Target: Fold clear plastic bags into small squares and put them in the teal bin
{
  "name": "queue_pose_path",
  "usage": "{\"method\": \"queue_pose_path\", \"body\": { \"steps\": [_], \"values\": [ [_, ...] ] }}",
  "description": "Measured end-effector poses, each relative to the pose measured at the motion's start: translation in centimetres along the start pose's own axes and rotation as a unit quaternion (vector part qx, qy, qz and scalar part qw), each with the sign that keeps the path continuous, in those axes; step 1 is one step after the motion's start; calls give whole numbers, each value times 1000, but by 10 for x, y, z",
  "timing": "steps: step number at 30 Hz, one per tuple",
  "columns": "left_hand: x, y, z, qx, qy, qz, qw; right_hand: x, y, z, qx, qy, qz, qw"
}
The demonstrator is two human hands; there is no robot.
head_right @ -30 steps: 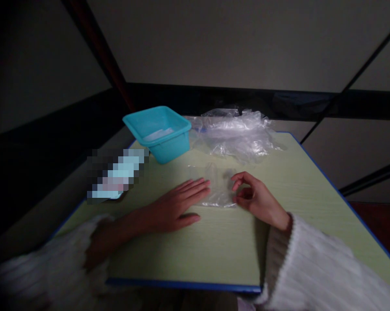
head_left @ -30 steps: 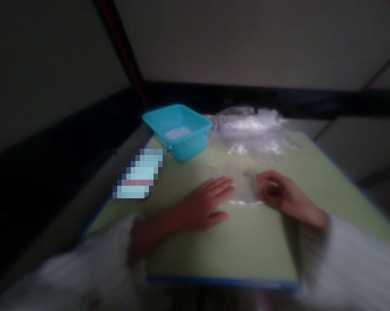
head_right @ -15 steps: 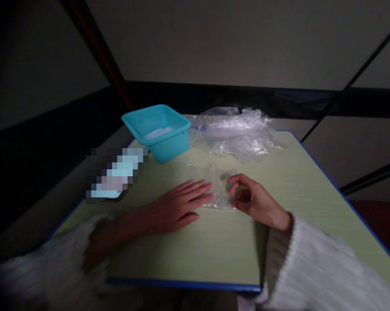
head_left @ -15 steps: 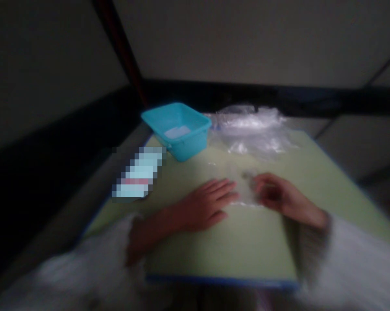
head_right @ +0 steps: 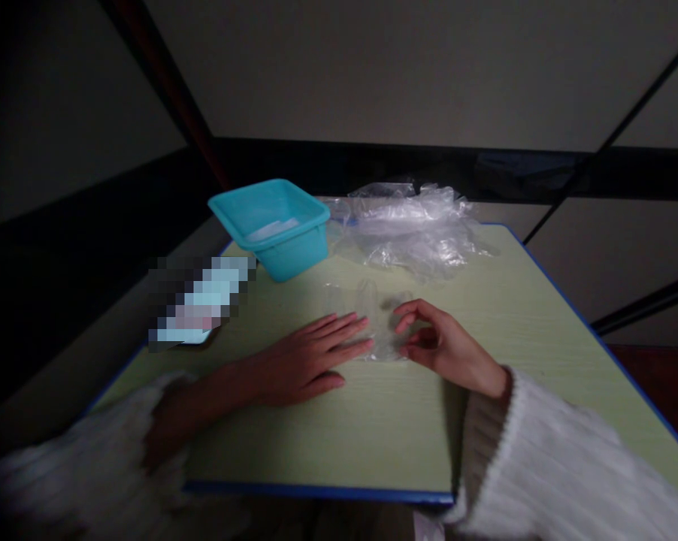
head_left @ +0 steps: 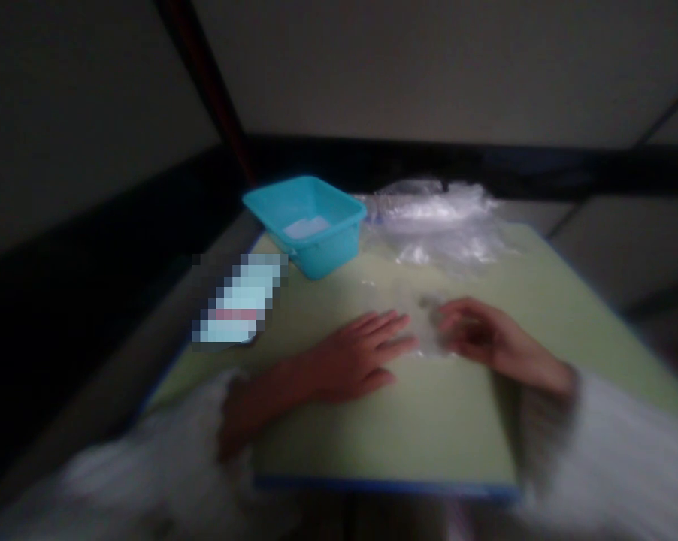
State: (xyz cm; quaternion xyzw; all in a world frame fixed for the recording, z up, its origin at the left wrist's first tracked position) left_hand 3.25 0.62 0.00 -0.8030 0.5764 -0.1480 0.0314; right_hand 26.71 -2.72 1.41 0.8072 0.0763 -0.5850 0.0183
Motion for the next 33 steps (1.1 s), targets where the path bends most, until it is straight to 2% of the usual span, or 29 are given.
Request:
{"method": "queue_pose_path", "body": {
  "steps": [8,18,33],
  "values": [
    [0,0,1,4,1,-2,1000,-11,-1,3,-36,-28,1,999],
    [0,1,2,11,3,5,1000,-7,-1,8,-113,-91,41,989],
    [1,-1,1,-5,-19,-6,1000,-2,-5,10,-76,-76,42,993]
  ]
}}
Point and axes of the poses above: each hand's wrist, its own y-axis away from the middle knuckle, its own z-axis out of the palm, x = y × z, the point moved 2 cm from there along -y, towards the middle knuckle, and after that the axes turned 8 degrees about x, right-handed, at the moved point
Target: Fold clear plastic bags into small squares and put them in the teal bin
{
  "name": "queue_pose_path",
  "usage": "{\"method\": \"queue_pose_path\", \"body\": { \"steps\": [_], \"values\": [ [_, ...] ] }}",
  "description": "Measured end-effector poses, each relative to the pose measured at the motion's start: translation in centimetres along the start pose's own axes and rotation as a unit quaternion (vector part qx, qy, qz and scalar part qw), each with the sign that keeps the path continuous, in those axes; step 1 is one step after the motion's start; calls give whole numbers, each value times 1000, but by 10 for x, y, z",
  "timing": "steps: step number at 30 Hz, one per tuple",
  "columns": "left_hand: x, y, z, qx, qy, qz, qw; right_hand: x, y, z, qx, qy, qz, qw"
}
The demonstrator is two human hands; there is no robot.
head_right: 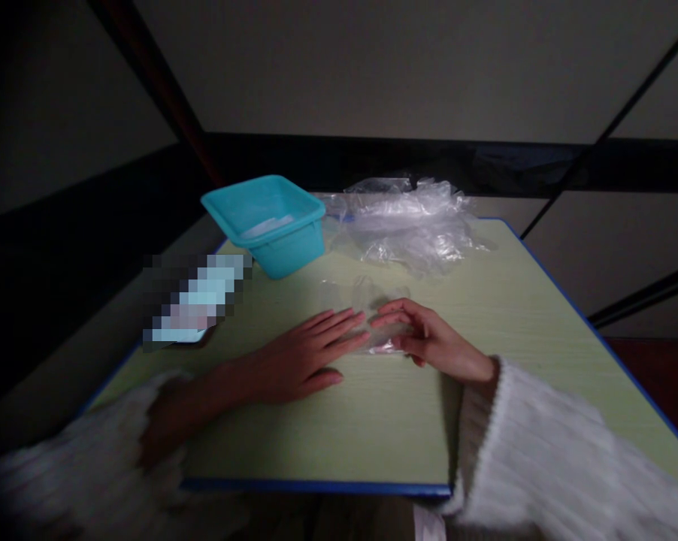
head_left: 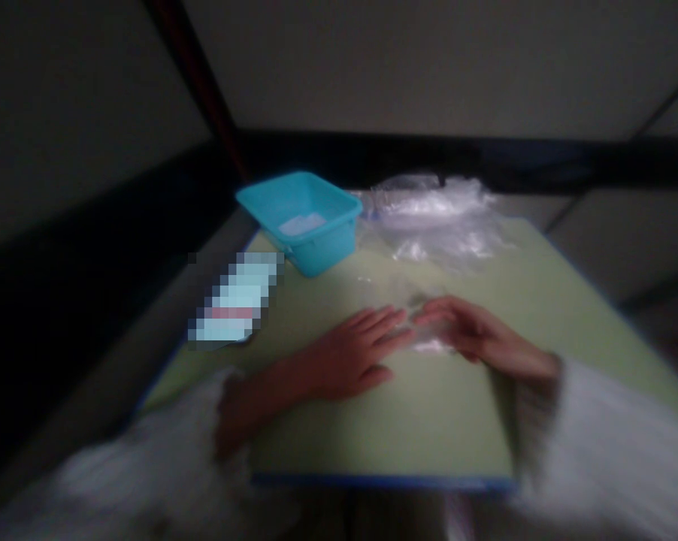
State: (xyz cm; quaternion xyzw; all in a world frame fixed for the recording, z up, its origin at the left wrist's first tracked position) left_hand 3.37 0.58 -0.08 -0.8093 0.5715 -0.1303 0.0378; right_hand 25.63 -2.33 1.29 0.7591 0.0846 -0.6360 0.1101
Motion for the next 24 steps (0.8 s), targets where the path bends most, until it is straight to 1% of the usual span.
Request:
{"method": "queue_pose_path", "body": {
  "steps": [5,10,14,19,24],
  "values": [
    [0,0,1,4,6,-1,1000,1,-1,2,2,1,-15,1000],
    [-1,0,1,7,14,-1,1000,2,-3,4,-22,2,-19,1000],
    [0,0,1,5,14,0,1000,1,-3,4,-18,-9,-18,1000],
    [0,0,0,16,20,0,1000,1,-3,3,-14,-2,-10,1000],
    [1,0,-1,5,13,-4,1000,3,-4,2,-11,6,-10,1000]
  ]
}}
Point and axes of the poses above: each hand's wrist, its own y-axis away from the middle knuckle, its own z-axis out of the palm, x = y × z, the point moved 2 cm from there along -y, towards the middle knuckle, and after that the axes turned 8 degrees about x, right-handed, at the moved point
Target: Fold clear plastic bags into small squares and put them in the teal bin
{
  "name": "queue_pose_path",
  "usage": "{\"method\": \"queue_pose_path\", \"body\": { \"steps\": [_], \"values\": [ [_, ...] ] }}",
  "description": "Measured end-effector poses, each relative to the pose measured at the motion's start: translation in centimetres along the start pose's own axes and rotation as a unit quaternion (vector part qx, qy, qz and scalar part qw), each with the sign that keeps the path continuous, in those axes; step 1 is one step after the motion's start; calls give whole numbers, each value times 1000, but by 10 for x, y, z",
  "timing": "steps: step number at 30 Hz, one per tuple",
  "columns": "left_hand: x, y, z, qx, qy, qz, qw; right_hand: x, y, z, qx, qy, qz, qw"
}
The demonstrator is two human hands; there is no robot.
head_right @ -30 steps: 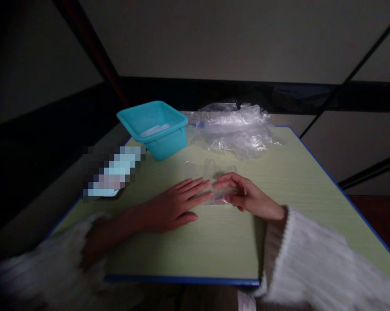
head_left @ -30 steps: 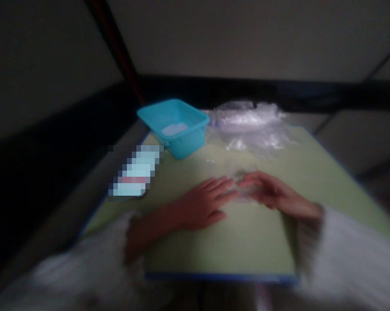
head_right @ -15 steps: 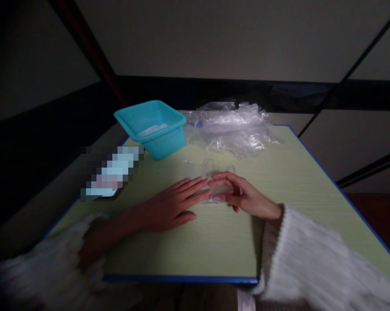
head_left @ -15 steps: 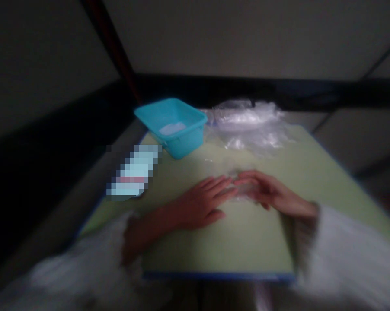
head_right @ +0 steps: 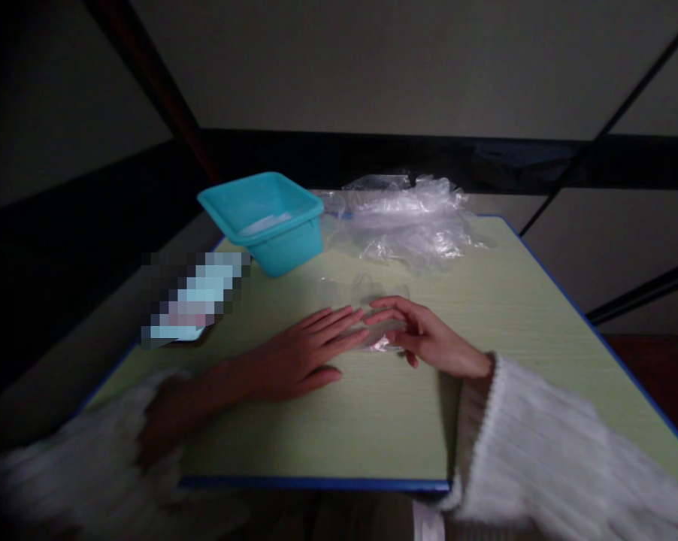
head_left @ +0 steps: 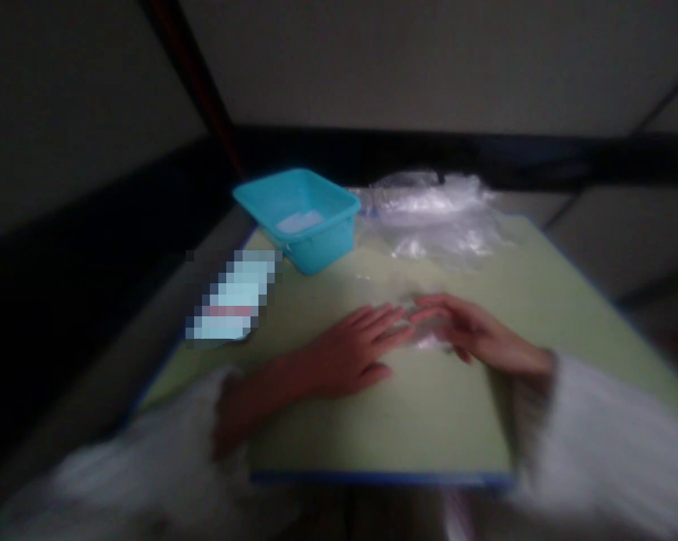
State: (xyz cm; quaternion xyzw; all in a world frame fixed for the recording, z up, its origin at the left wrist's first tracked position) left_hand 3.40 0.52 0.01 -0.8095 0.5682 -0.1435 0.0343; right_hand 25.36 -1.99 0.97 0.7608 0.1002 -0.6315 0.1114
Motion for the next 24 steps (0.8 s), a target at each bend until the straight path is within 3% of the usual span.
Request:
{"method": "queue_pose_path", "body": {
  "steps": [13,24],
  "values": [
    [-1,1,2,8,-12,9,1000,-4,2,4,-76,-53,4,996],
    [-1,0,2,-9,-10,4,1000,-4,0,3,-82,-26,-12,996]
  ]
}}
Point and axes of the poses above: each hand's wrist, its own y-axis away from the middle knuckle, its own z-axis out of the palm, x = y × z, the point moved 2 cm from there along -y, towards the middle knuckle, and after that the axes turned 8 degrees about x, right-handed, at the moved point
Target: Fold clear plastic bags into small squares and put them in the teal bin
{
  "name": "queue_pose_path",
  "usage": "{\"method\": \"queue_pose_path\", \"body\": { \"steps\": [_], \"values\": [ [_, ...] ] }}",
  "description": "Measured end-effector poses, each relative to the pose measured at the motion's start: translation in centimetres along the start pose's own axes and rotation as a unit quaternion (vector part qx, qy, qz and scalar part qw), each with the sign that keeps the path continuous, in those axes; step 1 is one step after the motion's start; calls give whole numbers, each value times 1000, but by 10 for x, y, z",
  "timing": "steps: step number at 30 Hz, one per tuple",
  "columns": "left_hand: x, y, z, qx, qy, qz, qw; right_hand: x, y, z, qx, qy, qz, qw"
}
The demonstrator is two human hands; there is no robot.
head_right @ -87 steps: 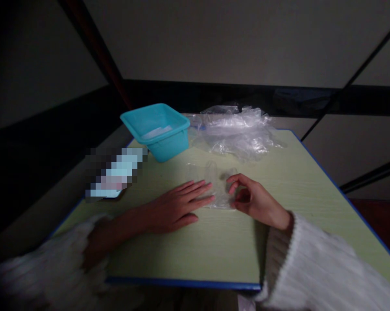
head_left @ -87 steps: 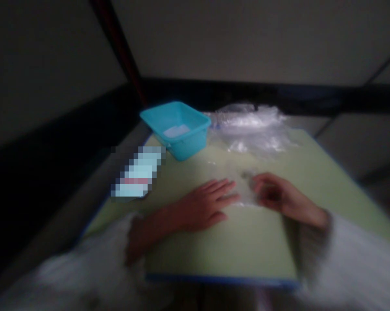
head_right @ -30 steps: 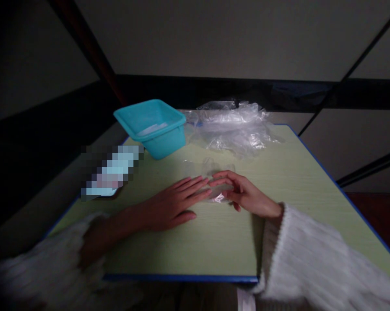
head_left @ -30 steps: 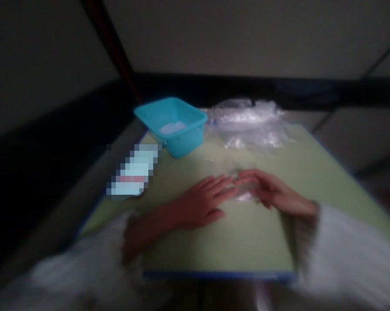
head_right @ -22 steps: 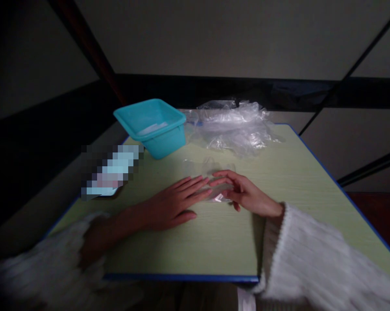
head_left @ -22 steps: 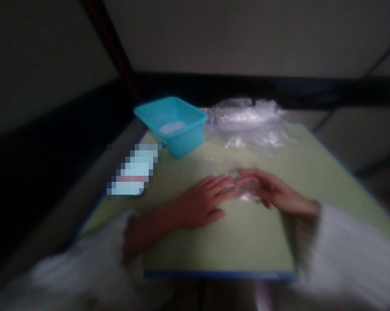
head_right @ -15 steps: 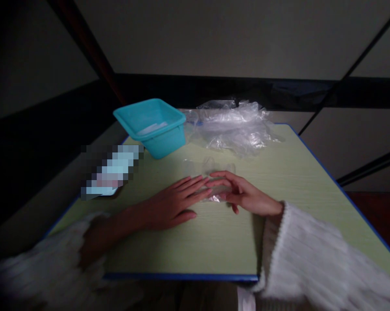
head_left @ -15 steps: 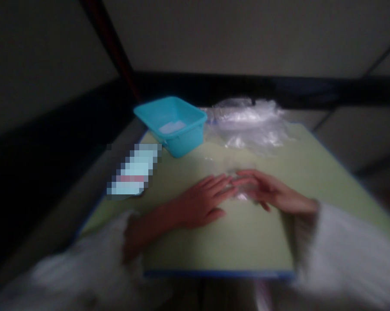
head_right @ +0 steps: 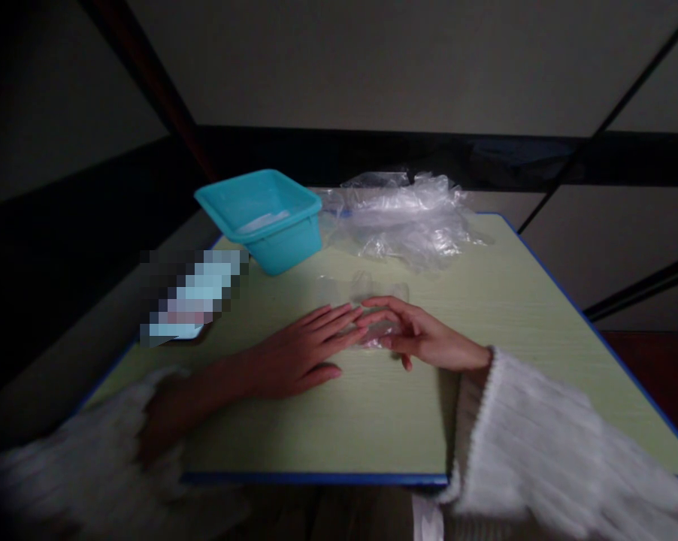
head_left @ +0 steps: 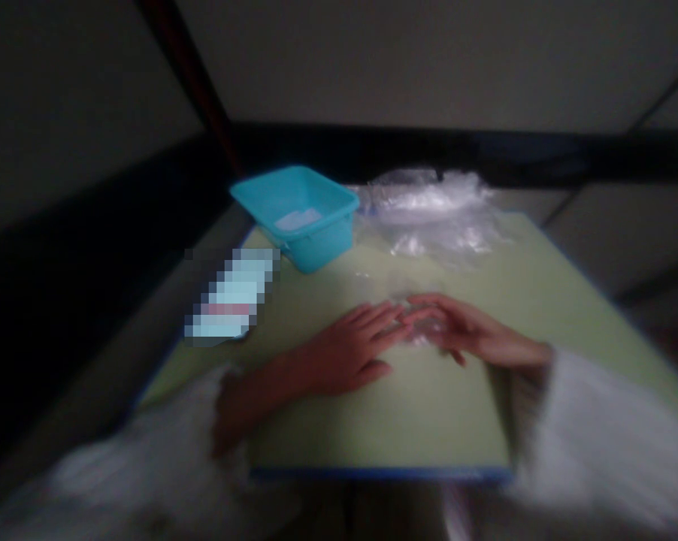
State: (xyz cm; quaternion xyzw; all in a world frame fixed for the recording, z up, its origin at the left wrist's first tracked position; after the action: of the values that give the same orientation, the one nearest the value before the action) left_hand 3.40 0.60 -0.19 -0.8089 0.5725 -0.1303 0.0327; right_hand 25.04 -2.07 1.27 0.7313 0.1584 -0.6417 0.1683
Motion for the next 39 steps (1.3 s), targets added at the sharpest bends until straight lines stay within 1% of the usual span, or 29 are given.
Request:
{"method": "queue_pose_path", "body": {
  "steps": [9,12,14,20,23,26,32,35,39],
  "values": [
    [-1,1,1,15,8,3,1000,-3,1,2,-40,-17,-13,999],
    [-1,1,1,21,15,0,1000,-1,1,1,-40,-19,-13,999],
    [0,1,0,23,19,-1,1000,0,2,0,-25,-15,-9,1000],
    [1,0,-4,25,10,7,1000,-2,5,-7,52,-3,9,999],
    [2,0,-4,17,11,23,1000,-2,6,-8,65,-3,1,998],
    [1,0,-3,16,20,29,999,-2,9,-11,79,17,3,997],
    [1,0,-4,-1,29,20,999,-10,17,-21,156,67,22,985],
    [2,0,-5,-12,21,16,1000,-9,17,-20,169,73,21,983],
    [2,-1,-5,-15,15,19,1000,-3,16,-17,166,73,26,983]
  ]
}}
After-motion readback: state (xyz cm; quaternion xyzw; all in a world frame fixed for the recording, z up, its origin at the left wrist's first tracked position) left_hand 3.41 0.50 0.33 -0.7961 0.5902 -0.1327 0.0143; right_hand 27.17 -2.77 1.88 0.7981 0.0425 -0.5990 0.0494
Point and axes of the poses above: each hand's wrist, its own y-axis away from the middle knuckle, its own z-axis out of the palm, x = y × z, the point moved 2 cm from there along -y, towards the middle knuckle, and after that the axes turned 8 degrees about x, right-handed, at the moved point
